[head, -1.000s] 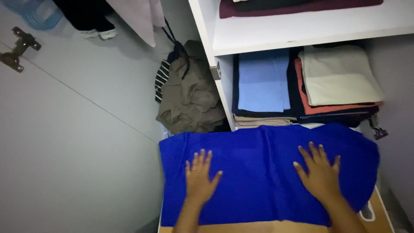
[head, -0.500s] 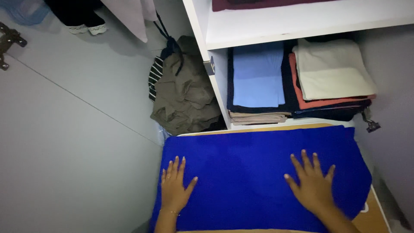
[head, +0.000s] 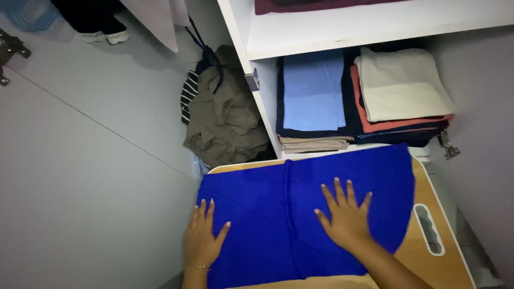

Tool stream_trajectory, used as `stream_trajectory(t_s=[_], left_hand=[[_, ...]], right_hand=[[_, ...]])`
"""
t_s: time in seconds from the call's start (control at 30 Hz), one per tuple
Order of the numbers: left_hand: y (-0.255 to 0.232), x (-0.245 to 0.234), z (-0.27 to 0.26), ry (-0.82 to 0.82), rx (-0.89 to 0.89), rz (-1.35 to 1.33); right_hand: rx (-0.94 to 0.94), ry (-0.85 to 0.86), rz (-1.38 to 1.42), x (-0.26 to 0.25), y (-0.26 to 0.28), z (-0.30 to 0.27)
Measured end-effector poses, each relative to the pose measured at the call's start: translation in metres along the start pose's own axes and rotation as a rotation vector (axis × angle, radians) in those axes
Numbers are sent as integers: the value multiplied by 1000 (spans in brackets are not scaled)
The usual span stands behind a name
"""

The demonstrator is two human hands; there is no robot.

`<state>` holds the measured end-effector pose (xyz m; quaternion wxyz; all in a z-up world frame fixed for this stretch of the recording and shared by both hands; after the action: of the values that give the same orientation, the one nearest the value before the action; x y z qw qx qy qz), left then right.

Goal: The person folds several garments on a small wooden table and places them into a white closet shelf. The person folds a black cloth, a white cloth, a light blue cloth, and a dark blue cloth one by one, smoothing each before stacking them in the closet.

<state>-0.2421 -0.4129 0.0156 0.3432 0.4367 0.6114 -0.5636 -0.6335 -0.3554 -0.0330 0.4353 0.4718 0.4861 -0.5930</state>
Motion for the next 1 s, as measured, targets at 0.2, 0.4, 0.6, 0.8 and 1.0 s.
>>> stream_trajectory(t_s=[0.2,0.4,0.6,0.8,1.0], left_hand=[[8,8,-1,-32,32,40],[11,8,-3,-129,130,-21],[-4,26,-3,-85,43,12],[-12,47,-7,-214,146,86],[-37,51,-19,-248,154,-49]], right_hand=[[-31,70,73,-5,6,5],[127,128,26,16,-76,5],[139,139,146,11,-115,12],[139,63,34,38,-139,18],[140,104,-24,46,-158,15]])
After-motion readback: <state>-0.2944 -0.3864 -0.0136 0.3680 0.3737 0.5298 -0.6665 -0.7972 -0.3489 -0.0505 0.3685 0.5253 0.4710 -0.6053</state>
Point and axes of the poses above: each hand's wrist, its own z-axis towards the middle knuckle, its own x-axis out of the palm, y = z × x, the point moved 10 cm from there along z, towards the middle knuckle, and after that the axes turned 13 degrees about -z, right-handed, at the moved point
